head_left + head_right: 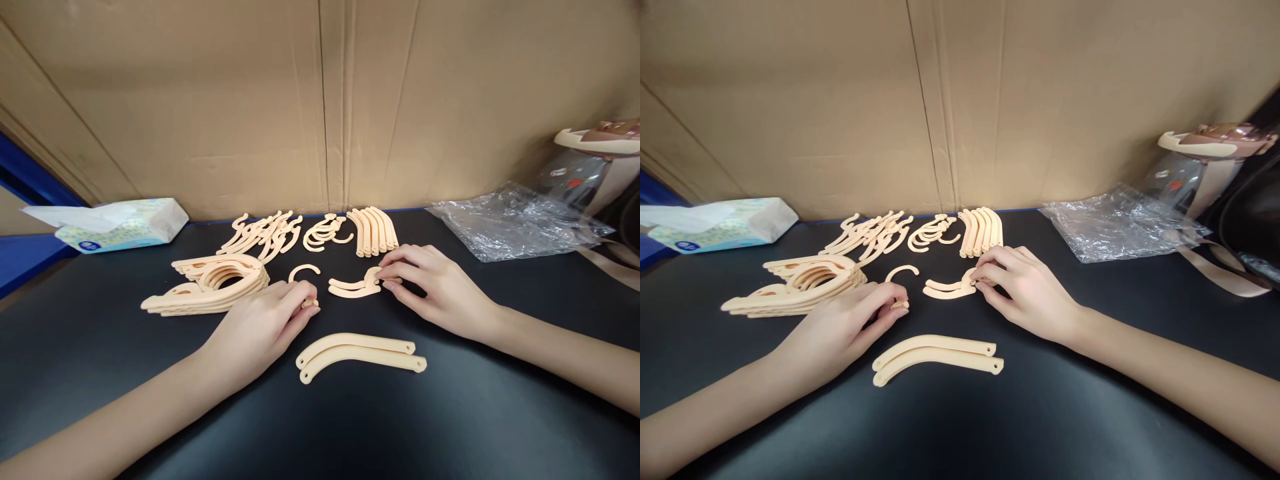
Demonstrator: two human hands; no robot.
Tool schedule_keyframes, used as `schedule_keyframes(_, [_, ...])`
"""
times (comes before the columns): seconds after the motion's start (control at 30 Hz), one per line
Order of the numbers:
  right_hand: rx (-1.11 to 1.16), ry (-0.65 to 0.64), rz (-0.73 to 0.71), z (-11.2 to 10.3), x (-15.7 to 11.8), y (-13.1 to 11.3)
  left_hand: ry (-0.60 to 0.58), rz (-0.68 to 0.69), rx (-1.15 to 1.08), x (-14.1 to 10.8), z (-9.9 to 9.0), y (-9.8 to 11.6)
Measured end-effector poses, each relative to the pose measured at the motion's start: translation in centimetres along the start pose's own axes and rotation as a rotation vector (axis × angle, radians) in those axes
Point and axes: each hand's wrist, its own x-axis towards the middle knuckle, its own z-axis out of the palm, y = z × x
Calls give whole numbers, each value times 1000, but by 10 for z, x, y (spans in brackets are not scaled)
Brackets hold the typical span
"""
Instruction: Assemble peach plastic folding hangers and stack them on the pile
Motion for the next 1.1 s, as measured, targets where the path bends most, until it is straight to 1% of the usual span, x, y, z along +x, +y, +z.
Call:
schedule_keyframes(0.17, [-4, 9, -18, -1, 0, -1, 16, -68, 1, -1, 0, 0])
schedule_keyframes(0.27, [-21, 38, -65, -2, 0, -2, 60, -44, -5, -1, 0, 0])
schedule_keyframes(0.4, [-49, 92, -153, -5, -1, -8, 149, 80, -1, -2, -1, 1])
schedule_keyframes(0.47, [-41, 108, -166, -6, -2, -12, 178, 161, -31, -3, -2, 3])
schedule_keyframes(0.63, [40, 100, -115, -8, -5, -20, 153, 303, -191, -7, -6, 17])
schedule_keyframes(0.73, [141, 87, -139, -10, -5, -24, 119, 398, -194, -9, -7, 25])
schedule_keyframes(0.8, [248, 76, -144, -11, -5, -26, 108, 431, -186, -10, -7, 27])
schedule_keyframes(0.87, [371, 66, -101, -12, -4, -29, 111, 409, -203, -11, -6, 26])
schedule_keyframes(0.93, [492, 62, -12, -13, -3, -31, 108, 360, -241, -11, -5, 23])
schedule_keyframes(1.03, [651, 41, 191, -13, -1, -32, 85, 294, -288, -10, -3, 21])
schedule_keyframes(1.1, [758, 55, 316, -13, 0, -31, 74, 277, -269, -9, -3, 20])
